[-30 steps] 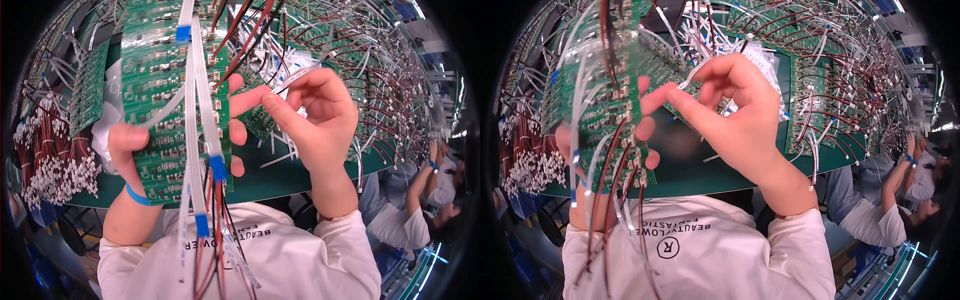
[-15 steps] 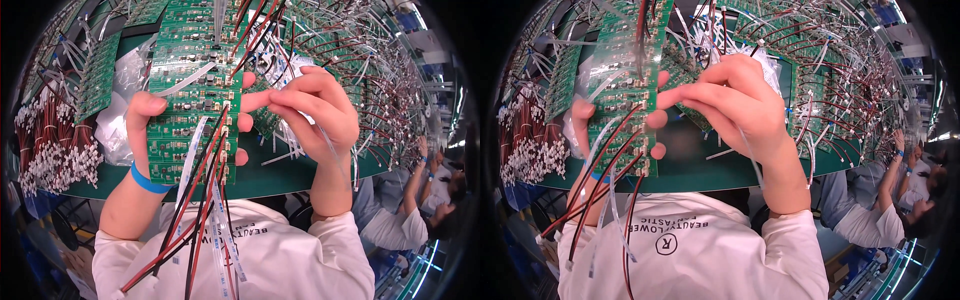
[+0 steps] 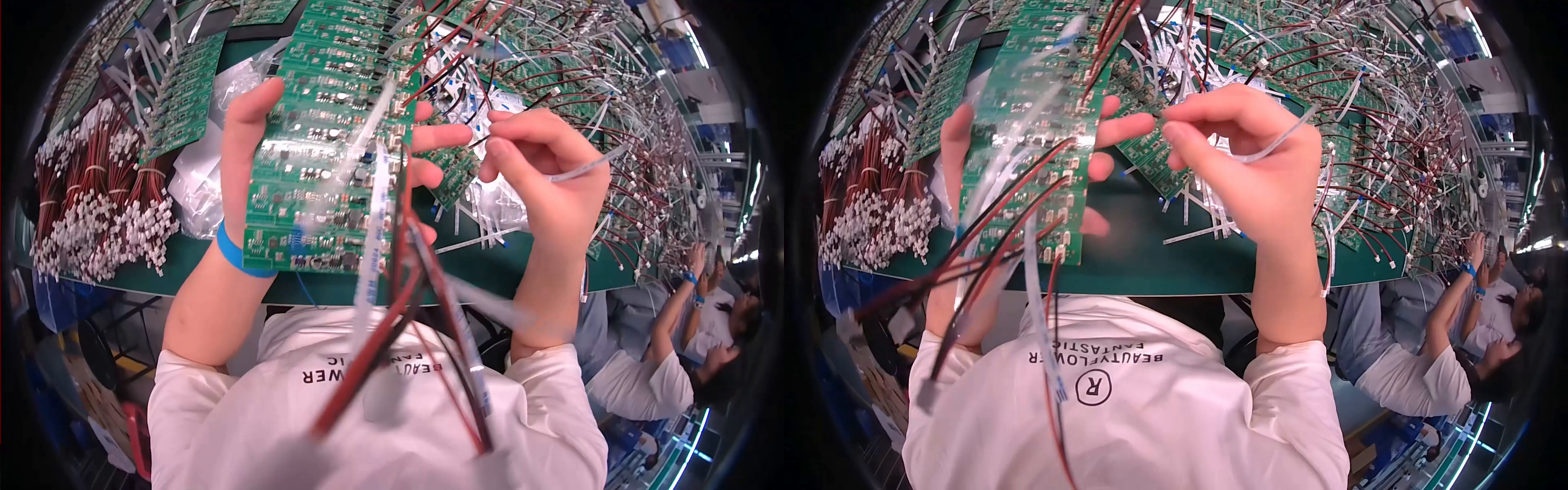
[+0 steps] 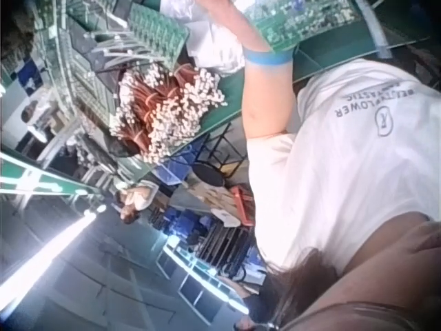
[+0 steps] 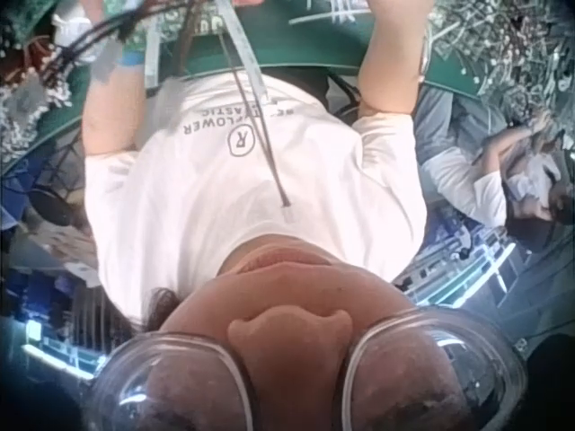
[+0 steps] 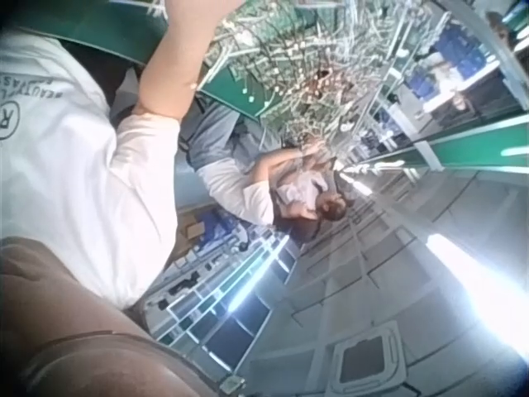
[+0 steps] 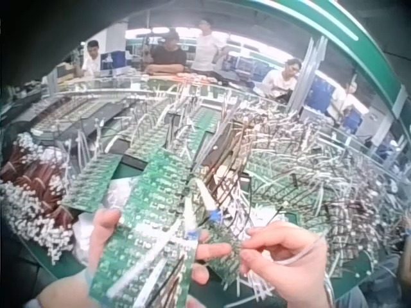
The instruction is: The person plugs ribbon cables and wire connectors into the ports on a panel of circuit boards by hand, then places the assembled board panel onto the workbench.
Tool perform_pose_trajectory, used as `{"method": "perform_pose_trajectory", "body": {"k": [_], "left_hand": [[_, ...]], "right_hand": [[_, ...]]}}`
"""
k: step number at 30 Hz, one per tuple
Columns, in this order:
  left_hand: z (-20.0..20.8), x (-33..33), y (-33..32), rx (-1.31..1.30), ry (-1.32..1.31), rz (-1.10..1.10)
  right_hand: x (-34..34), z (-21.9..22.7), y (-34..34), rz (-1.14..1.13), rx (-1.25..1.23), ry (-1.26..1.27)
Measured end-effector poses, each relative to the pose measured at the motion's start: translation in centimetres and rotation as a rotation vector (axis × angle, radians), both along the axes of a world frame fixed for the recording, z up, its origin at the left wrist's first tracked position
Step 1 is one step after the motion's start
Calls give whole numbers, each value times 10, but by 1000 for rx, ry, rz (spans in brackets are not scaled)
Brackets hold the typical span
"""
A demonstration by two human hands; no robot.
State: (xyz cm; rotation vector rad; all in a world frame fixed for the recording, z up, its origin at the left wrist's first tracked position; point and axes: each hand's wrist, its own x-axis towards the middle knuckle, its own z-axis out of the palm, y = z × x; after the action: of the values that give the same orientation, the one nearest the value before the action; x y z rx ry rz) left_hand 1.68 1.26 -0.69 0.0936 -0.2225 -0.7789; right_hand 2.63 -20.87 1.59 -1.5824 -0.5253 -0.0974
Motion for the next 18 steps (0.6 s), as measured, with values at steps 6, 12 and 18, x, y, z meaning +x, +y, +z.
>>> {"method": "perform_pose_trajectory", "body": {"k": [6, 12, 18], "left_hand": [[2, 6, 7, 154, -34, 13], [-1, -8, -1, 254, -101, 183], [-9, -30, 0, 173, -11, 237]], "right_hand": [[-6, 5, 4, -22, 37, 143], [-17, -1, 23, -107, -172, -267], [-19, -10, 27, -179, -375, -404]]}}
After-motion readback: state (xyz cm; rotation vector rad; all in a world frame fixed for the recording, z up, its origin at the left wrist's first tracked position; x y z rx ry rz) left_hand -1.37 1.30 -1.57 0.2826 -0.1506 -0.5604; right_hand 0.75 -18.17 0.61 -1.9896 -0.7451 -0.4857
